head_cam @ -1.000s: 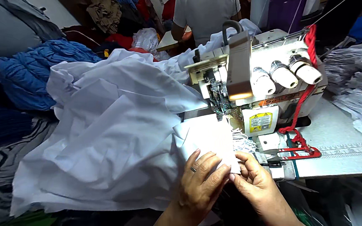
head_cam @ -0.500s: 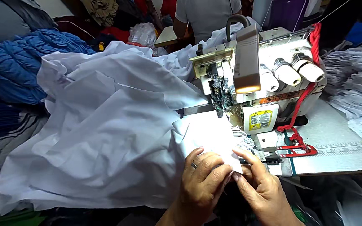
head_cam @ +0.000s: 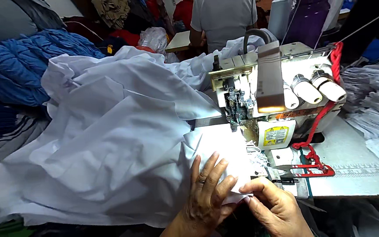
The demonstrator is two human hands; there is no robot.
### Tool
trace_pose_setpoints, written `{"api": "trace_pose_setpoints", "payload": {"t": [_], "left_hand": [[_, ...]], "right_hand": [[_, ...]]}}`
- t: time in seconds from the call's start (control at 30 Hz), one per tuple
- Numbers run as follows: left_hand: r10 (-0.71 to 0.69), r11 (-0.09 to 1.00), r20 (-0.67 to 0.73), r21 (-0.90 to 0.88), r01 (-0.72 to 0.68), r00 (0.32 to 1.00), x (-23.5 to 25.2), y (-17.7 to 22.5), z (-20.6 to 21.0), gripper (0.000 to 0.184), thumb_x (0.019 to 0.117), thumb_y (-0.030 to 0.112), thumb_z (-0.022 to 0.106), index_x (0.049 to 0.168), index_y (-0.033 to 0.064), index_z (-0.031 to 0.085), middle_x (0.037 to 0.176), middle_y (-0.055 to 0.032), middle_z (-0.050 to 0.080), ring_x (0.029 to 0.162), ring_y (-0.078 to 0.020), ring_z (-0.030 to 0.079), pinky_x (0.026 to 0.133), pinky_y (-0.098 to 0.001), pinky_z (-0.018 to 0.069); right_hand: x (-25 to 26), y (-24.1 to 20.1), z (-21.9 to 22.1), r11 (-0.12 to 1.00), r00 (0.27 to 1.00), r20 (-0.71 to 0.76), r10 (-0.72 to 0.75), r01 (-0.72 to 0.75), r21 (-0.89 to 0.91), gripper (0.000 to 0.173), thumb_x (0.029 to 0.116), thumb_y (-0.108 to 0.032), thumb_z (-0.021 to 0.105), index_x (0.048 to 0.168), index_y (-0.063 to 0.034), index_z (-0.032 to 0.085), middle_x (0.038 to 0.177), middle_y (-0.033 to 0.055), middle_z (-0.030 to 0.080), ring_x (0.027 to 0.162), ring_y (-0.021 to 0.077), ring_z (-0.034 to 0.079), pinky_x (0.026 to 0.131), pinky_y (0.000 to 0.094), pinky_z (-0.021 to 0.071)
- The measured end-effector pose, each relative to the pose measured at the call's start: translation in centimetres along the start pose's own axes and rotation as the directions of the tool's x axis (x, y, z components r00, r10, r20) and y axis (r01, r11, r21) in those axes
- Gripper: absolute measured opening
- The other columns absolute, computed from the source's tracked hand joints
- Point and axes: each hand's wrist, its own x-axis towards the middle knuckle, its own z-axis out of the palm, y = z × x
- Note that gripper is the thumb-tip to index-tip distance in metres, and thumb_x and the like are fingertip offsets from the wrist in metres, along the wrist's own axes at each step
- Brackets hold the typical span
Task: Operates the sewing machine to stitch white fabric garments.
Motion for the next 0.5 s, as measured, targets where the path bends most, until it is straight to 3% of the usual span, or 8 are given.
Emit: {"api": "trace_pose_setpoints", "payload": {"t": [0.1, 0.17, 0.27, 0.4, 0.5], "left_hand": [[0.020, 1.000, -0.044, 0.001, -0.020, 0.999, 0.1, -0.5, 0.1, 0.017, 0.1091, 0.031, 0.042, 0.118, 0.0209, 0.053, 0.135, -0.0005, 0.059, 0.142, -0.0159, 0.046, 0.125, -0.0479, 0.0232], [0.028, 0.999, -0.063, -0.021, -0.029, 0.998, 0.7, -0.7, -0.2, 0.019, 0.1097, 0.022, 0.039, 0.113, 0.0191, 0.058, 0.126, 0.0009, 0.065, 0.135, -0.0130, 0.053, 0.124, -0.0455, 0.0259], [0.008, 1.000, -0.066, -0.026, -0.010, 0.998, 1.8, -1.3, -0.4, 0.024, 0.1085, 0.016, 0.041, 0.109, 0.0179, 0.065, 0.117, 0.0014, 0.071, 0.127, -0.0119, 0.060, 0.122, -0.0455, 0.0290], [-0.074, 0.997, -0.033, -0.003, 0.074, 0.997, 4.2, -2.3, -0.8, 0.029, 0.0999, 0.008, 0.050, 0.097, 0.0128, 0.078, 0.105, -0.0039, 0.078, 0.115, -0.0160, 0.070, 0.115, -0.0464, 0.0397], [-0.159, 0.987, 0.066, 0.019, 0.158, 0.985, 6.3, -3.1, -0.7, 0.028, 0.0936, 0.006, 0.054, 0.103, 0.0107, 0.080, 0.111, -0.0055, 0.078, 0.114, -0.0215, 0.071, 0.106, -0.0540, 0.0484]], "right_hand": [[0.4, -0.2, -0.3, 0.999, 0.999, 0.021, 0.035, -0.036, 0.029, 0.012, 0.0944, 0.004, 0.060, 0.102, 0.0059, 0.068, 0.093, 0.0059, 0.075, 0.085, -0.0007, 0.070, 0.080, 0.0164, 0.0575], [1.0, 0.3, -0.4, 0.999, 0.999, -0.019, 0.029, -0.030, -0.013, 0.011, 0.0934, 0.000, 0.062, 0.099, 0.0034, 0.071, 0.093, 0.0052, 0.073, 0.086, -0.0003, 0.068, 0.080, 0.0165, 0.0570], [2.7, 1.7, -0.7, 0.993, 0.995, -0.098, -0.029, 0.018, -0.117, 0.011, 0.0931, -0.011, 0.066, 0.095, -0.0086, 0.077, 0.090, -0.0024, 0.068, 0.087, -0.0029, 0.064, 0.078, 0.0119, 0.0535], [5.6, 2.1, -0.9, 0.942, 0.979, -0.164, -0.118, 0.058, -0.331, 0.016, 0.0934, -0.018, 0.064, 0.095, -0.0167, 0.079, 0.083, -0.0081, 0.062, 0.078, -0.0049, 0.059, 0.069, 0.0092, 0.0489], [7.1, 1.7, -1.0, 0.848, 0.970, -0.171, -0.175, 0.060, -0.526, 0.019, 0.0966, -0.023, 0.060, 0.100, -0.0164, 0.078, 0.081, -0.0085, 0.062, 0.075, -0.0047, 0.059, 0.066, 0.0095, 0.0474]]}}
